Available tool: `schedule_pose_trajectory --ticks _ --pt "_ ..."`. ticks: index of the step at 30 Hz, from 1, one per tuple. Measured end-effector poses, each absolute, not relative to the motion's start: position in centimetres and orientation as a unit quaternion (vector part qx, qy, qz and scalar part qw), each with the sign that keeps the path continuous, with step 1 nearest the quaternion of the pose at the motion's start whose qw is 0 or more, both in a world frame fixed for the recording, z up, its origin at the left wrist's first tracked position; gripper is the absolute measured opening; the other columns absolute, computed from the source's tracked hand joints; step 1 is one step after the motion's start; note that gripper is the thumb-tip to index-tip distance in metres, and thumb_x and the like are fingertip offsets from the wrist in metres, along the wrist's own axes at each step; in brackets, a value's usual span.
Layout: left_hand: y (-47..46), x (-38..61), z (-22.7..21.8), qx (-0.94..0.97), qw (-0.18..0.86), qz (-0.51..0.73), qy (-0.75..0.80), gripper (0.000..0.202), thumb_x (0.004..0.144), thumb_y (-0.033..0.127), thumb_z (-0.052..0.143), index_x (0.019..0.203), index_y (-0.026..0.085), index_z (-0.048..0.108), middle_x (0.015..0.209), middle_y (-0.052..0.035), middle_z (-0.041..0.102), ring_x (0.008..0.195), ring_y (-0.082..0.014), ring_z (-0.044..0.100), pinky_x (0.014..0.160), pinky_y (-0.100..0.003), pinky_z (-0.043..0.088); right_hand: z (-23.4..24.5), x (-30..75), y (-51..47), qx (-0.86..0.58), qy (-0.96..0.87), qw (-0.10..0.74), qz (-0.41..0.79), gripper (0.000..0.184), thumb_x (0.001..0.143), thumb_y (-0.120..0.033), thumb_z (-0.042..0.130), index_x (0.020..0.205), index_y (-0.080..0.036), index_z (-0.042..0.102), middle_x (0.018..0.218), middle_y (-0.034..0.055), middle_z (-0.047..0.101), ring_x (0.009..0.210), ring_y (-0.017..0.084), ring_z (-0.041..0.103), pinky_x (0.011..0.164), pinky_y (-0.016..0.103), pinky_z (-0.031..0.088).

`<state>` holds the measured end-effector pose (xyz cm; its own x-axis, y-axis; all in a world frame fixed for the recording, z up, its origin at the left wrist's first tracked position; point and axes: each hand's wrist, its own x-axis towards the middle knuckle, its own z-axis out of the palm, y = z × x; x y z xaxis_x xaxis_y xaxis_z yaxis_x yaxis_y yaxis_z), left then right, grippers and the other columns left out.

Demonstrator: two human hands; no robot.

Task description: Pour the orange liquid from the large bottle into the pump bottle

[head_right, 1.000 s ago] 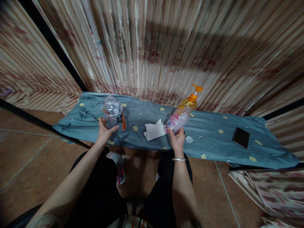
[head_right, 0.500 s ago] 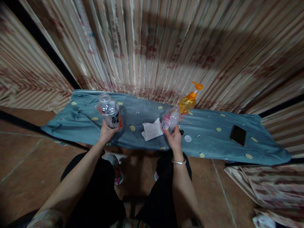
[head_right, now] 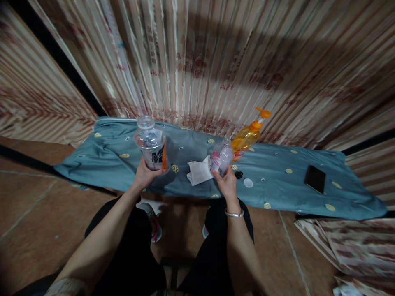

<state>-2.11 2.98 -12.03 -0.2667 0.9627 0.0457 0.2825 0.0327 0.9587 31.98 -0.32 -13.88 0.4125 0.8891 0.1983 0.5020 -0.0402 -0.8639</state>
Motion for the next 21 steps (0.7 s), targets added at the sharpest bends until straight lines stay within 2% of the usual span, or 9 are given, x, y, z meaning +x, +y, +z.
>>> schedule_pose_trajectory --ticks 4,10,13,17,21 --pt "2.6 -1.6 -11.4 0.492 0.372 0.505 0.603 0.091 0.042 0.033 0.103 0.120 0.025 0.057 0.122 -0.0055 0.077 0.118 -0.0342 0.076 0.107 -0.050 0.059 -13.7 31.6 -0.2 -0.697 -0.497 0.475 0.202 0.054 0.071 -0.072 0.080 0.093 -0.027 0.062 0.079 0.0019 0.071 0.074 0.026 0.064 0.074 0.042 0.056" --pt "2.2 -1.4 -10.4 0.461 0.422 0.527 0.576 0.084 0.035 0.042 0.104 0.104 0.025 0.059 0.100 -0.0014 0.073 0.102 -0.0324 0.073 0.097 -0.046 0.057 -14.2 31.4 0.2 -0.674 -0.508 0.501 0.193 0.055 0.072 -0.076 0.079 0.091 -0.027 0.062 0.080 0.0024 0.074 0.072 0.024 0.063 0.069 0.037 0.052" --pt "1.8 -1.1 -9.9 0.441 0.468 0.549 0.534 0.083 0.033 0.043 0.105 0.103 0.023 0.064 0.099 -0.0020 0.076 0.100 -0.0304 0.073 0.094 -0.042 0.057 -14.6 31.3 0.3 -0.674 -0.512 0.497 0.192 0.054 0.072 -0.074 0.081 0.089 -0.028 0.060 0.076 0.0011 0.072 0.069 0.023 0.062 0.069 0.037 0.053" --pt "0.9 -0.5 -9.7 0.402 0.533 0.573 0.476 0.081 0.038 0.042 0.104 0.108 0.021 0.069 0.102 -0.0035 0.080 0.097 -0.0283 0.074 0.093 -0.041 0.058 -15.1 31.0 0.5 -0.679 -0.497 0.498 0.207 0.053 0.073 -0.072 0.081 0.093 -0.027 0.061 0.081 0.0035 0.074 0.080 0.028 0.070 0.080 0.045 0.060" --pt "0.2 -0.1 -9.7 0.371 0.575 0.583 0.437 0.070 0.041 0.034 0.104 0.103 0.021 0.073 0.096 -0.0022 0.082 0.092 -0.0264 0.076 0.092 -0.040 0.060 -15.8 31.1 0.9 -0.655 -0.501 0.518 0.227 0.055 0.076 -0.071 0.078 0.105 -0.026 0.062 0.095 0.0068 0.078 0.091 0.031 0.074 0.090 0.051 0.062"
